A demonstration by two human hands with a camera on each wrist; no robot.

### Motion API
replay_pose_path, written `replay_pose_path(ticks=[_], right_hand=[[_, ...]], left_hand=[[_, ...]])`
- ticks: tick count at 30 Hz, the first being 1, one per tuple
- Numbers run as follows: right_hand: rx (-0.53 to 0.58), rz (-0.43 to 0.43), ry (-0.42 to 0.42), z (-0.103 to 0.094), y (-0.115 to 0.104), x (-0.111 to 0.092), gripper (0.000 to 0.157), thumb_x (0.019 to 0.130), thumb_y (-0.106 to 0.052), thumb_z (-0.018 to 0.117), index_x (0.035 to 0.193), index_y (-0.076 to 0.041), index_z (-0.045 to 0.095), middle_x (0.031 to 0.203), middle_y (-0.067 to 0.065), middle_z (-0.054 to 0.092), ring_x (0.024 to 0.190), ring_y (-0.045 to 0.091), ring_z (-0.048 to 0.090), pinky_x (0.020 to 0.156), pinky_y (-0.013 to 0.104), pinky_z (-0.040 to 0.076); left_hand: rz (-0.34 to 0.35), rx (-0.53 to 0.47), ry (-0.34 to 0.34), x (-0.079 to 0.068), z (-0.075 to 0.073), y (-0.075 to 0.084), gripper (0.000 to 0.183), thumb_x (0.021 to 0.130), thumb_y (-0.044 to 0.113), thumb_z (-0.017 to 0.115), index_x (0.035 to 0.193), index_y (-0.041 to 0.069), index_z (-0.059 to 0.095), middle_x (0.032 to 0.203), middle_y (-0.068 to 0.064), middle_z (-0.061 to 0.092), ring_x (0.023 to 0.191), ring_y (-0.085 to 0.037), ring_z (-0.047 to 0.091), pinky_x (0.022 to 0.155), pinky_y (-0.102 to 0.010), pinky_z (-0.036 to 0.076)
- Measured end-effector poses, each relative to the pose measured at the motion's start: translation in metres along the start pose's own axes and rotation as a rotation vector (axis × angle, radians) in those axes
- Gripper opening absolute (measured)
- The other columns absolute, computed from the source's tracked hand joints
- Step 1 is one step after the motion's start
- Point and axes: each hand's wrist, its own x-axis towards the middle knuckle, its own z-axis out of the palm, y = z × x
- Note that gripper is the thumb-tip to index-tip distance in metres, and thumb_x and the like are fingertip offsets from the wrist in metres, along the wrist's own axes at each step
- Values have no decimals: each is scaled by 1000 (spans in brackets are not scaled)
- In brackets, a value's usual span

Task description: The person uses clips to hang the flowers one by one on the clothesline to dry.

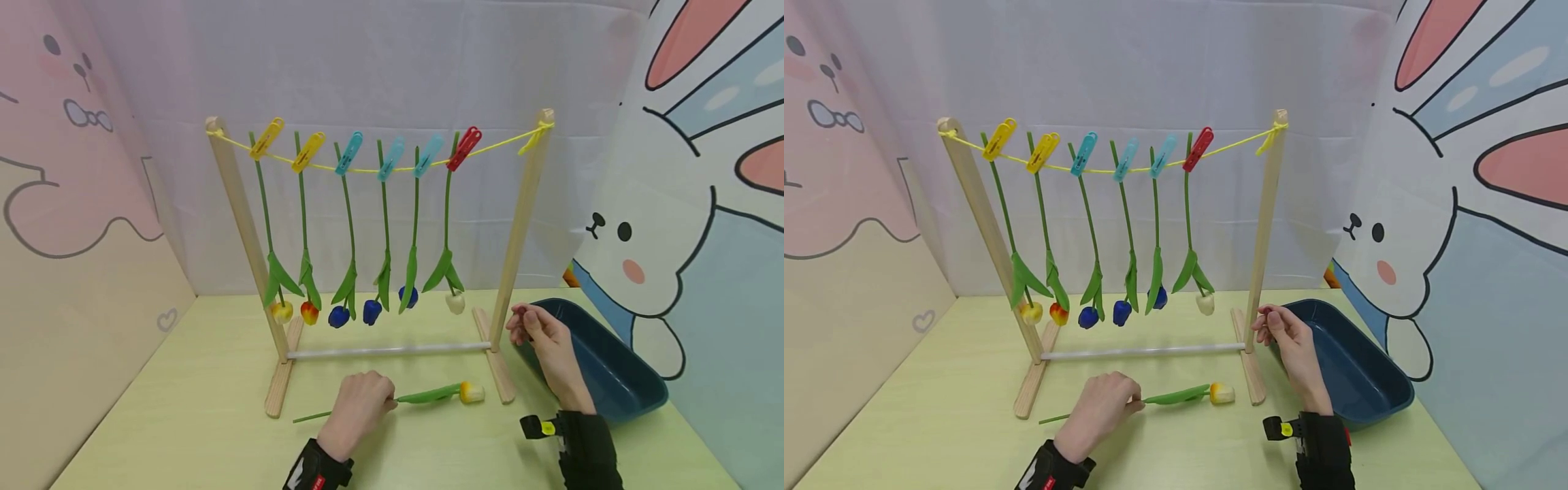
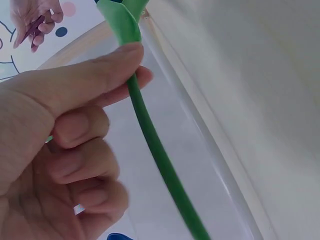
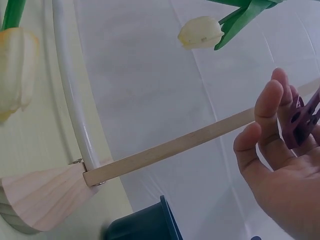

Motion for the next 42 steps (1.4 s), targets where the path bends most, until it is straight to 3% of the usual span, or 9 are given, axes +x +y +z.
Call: replay_pose_path(ticks=[4, 8, 11, 13, 18, 21, 27, 34, 42], right_hand=[[7, 4, -2, -1, 1, 0, 27, 110, -18, 39, 112, -12, 64, 89, -5, 67, 74, 7, 61, 66, 20, 49], [16, 4, -2, -2, 1, 0, 27, 110, -19, 39, 113, -11, 64, 90, -5, 68, 74, 8, 61, 66, 20, 49], [20, 5, 2, -2, 1, 0, 27, 110, -19, 39, 113, -11, 64, 89, -5, 68, 74, 8, 62, 66, 20, 50], [23, 6, 4, -2, 1, -1, 27, 109, -19, 39, 113, -11, 64, 89, -5, 68, 74, 8, 62, 66, 20, 50], [27, 7, 2, -2, 0, -1, 27, 110, -19, 39, 113, -11, 64, 90, -5, 68, 74, 8, 62, 66, 20, 50], [24, 6, -2, -2, 0, -1, 27, 110, -18, 39, 114, -11, 64, 90, -5, 68, 74, 8, 62, 67, 20, 50], [9, 14, -5, -3, -1, -2, 27, 110, -19, 38, 114, -11, 63, 91, -5, 68, 75, 8, 62, 68, 20, 50], [6, 12, -3, -4, -1, -2, 26, 110, -19, 39, 115, -10, 63, 92, -6, 69, 75, 8, 62, 69, 20, 51], [4, -1, 5, -5, 1, -1, 26, 109, -18, 40, 115, -9, 63, 93, -6, 71, 75, 8, 61, 69, 20, 51]], left_hand=[[-18, 75, 60, 1, 0, 0, 31, 75, 33, 88, 57, 23, 65, 51, 11, 48, 46, -6, 33, 46, -20, 19], [-36, 129, 93, 2, -1, 1, 36, 79, 37, 85, 57, 23, 59, 52, 9, 29, 48, -7, 22, 47, -22, 12], [-54, 155, 101, 3, -3, 2, 34, 81, 39, 81, 59, 22, 62, 54, 9, 25, 49, -7, 20, 47, -22, 10], [-65, 143, 104, 4, -4, 2, 29, 83, 39, 79, 63, 22, 66, 53, 9, 31, 49, -7, 21, 47, -22, 11], [-80, 16, 142, 4, -7, 3, 16, 84, 31, 78, 77, 17, 74, 55, 7, 55, 48, -4, 31, 46, -18, 18], [-81, -59, 183, 5, -8, 4, 12, 84, 25, 79, 81, 14, 76, 58, 5, 62, 48, -3, 37, 46, -17, 23], [-62, -235, 300, 8, -7, 4, 6, 84, 15, 80, 86, 9, 77, 70, -1, 75, 55, -7, 62, 53, -16, 44], [-76, -514, 389, 10, -8, 5, 9, 84, 4, 79, 92, 8, 78, 78, -4, 77, 63, -8, 70, 60, -15, 52], [-64, -627, 497, 12, -6, 8, 14, 82, -1, 79, 93, 9, 78, 81, -4, 78, 69, -11, 74, 65, -14, 55]])
